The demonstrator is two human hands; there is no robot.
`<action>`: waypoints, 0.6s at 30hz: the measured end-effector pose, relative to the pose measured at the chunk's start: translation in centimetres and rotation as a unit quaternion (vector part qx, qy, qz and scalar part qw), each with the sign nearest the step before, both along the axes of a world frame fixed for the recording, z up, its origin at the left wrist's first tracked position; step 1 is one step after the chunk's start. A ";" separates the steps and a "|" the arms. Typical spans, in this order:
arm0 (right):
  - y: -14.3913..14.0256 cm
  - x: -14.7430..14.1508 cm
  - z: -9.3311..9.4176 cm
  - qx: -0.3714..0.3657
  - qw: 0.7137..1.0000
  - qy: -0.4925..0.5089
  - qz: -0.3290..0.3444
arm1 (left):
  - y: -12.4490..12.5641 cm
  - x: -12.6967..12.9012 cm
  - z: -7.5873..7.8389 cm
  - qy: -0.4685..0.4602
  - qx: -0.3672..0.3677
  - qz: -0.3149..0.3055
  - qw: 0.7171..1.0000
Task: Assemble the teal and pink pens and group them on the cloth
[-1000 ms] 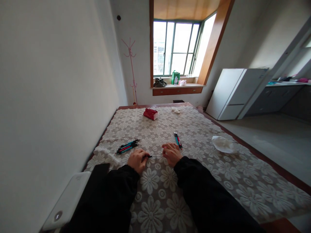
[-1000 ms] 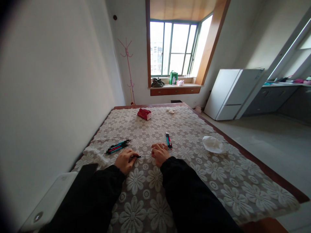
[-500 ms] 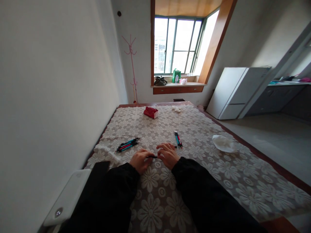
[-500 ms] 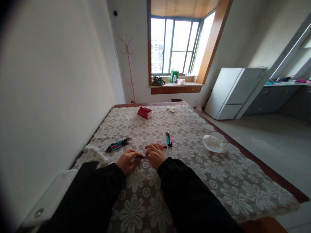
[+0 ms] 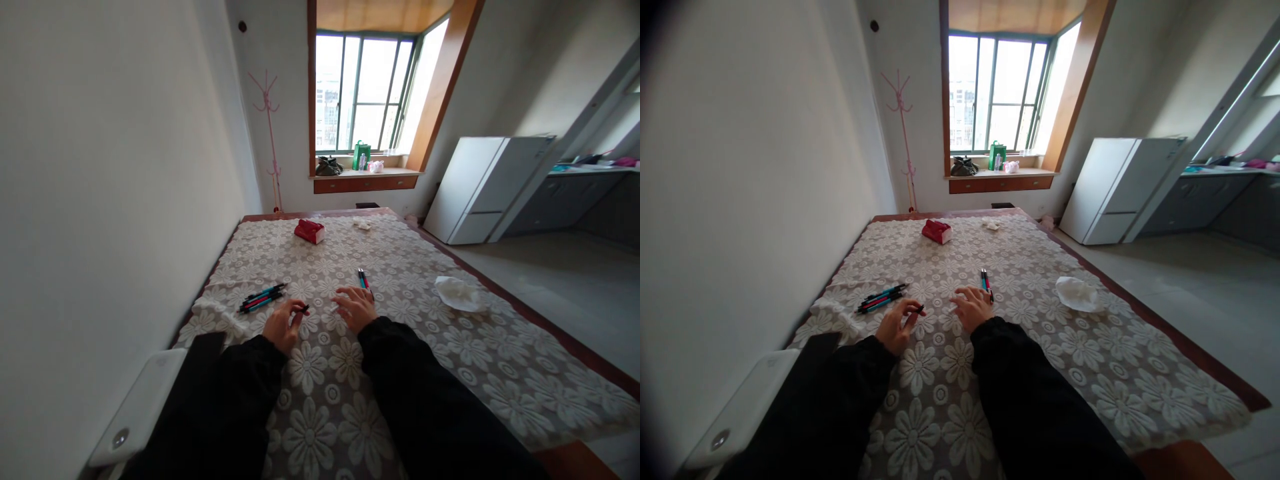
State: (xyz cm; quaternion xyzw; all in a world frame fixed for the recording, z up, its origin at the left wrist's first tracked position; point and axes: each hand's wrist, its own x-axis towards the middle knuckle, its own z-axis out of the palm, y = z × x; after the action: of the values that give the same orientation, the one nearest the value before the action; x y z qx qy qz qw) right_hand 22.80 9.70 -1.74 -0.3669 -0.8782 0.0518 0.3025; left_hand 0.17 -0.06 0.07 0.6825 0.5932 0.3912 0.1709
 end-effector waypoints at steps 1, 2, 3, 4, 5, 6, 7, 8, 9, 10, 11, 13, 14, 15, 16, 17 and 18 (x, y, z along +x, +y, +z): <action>0.0 0.0 -0.3 -0.001 1.000 -0.019 0.004 | 0.0 0.0 0.1 0.006 -0.003 -0.004 1.000; 0.0 -0.1 -0.5 -0.001 1.000 -0.030 0.007 | -0.1 0.0 0.1 0.016 -0.006 -0.011 1.000; -0.1 -0.2 -0.6 0.000 0.999 -0.034 0.009 | -0.1 0.0 0.1 0.030 -0.009 -0.020 0.999; -0.1 -0.3 -0.5 0.001 0.999 -0.032 0.009 | -0.1 0.0 0.1 0.047 -0.011 -0.028 0.998; -0.2 -0.3 -0.4 0.004 1.000 -0.027 0.010 | -0.1 -0.1 0.1 0.063 -0.012 -0.033 0.997; -0.3 -0.3 -0.2 0.005 1.000 -0.021 0.011 | -0.1 -0.1 0.1 0.079 -0.013 -0.036 0.996; -0.3 -0.3 0.0 0.005 1.000 -0.014 0.013 | -0.1 -0.1 0.1 0.093 -0.014 -0.036 0.995; -0.3 -0.4 0.2 0.001 1.000 -0.007 0.012 | -0.1 -0.1 0.1 0.106 -0.015 -0.036 0.994; -0.4 -0.4 0.4 -0.005 1.000 -0.001 0.014 | -0.1 -0.1 0.1 0.116 -0.016 -0.035 0.992; -0.4 -0.4 0.5 -0.012 1.000 0.001 0.019 | -0.1 -0.1 0.1 0.125 -0.018 -0.035 0.991; -0.4 -0.4 0.5 -0.019 1.000 0.002 0.025 | -0.1 0.0 0.2 0.132 -0.019 -0.035 0.991; -0.4 -0.5 0.3 -0.030 0.999 0.007 0.041 | -0.1 0.1 0.3 0.138 -0.023 -0.030 0.990; -0.4 -0.5 0.3 -0.034 0.998 0.012 0.050 | -0.1 0.1 0.4 0.140 -0.025 -0.027 0.990; -0.4 -0.5 0.2 -0.036 0.998 0.020 0.057 | -0.2 0.1 0.4 0.141 -0.027 -0.024 0.989; -0.4 -0.5 0.1 -0.038 0.997 0.030 0.061 | -0.2 0.1 0.5 0.142 -0.029 -0.023 0.989; -0.4 -0.5 0.1 -0.039 0.996 0.040 0.065 | -0.2 0.1 0.5 0.143 -0.029 -0.023 0.989; -0.4 -0.6 0.1 -0.038 0.996 0.048 0.068 | -0.2 0.1 0.5 0.143 -0.029 -0.024 0.989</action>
State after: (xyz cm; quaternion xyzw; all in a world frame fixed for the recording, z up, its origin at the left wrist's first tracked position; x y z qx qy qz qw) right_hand 22.24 9.27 -1.66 -0.3152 -0.8827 0.1232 0.3261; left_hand 0.28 -0.22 0.55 0.7400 0.6065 0.2678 0.1136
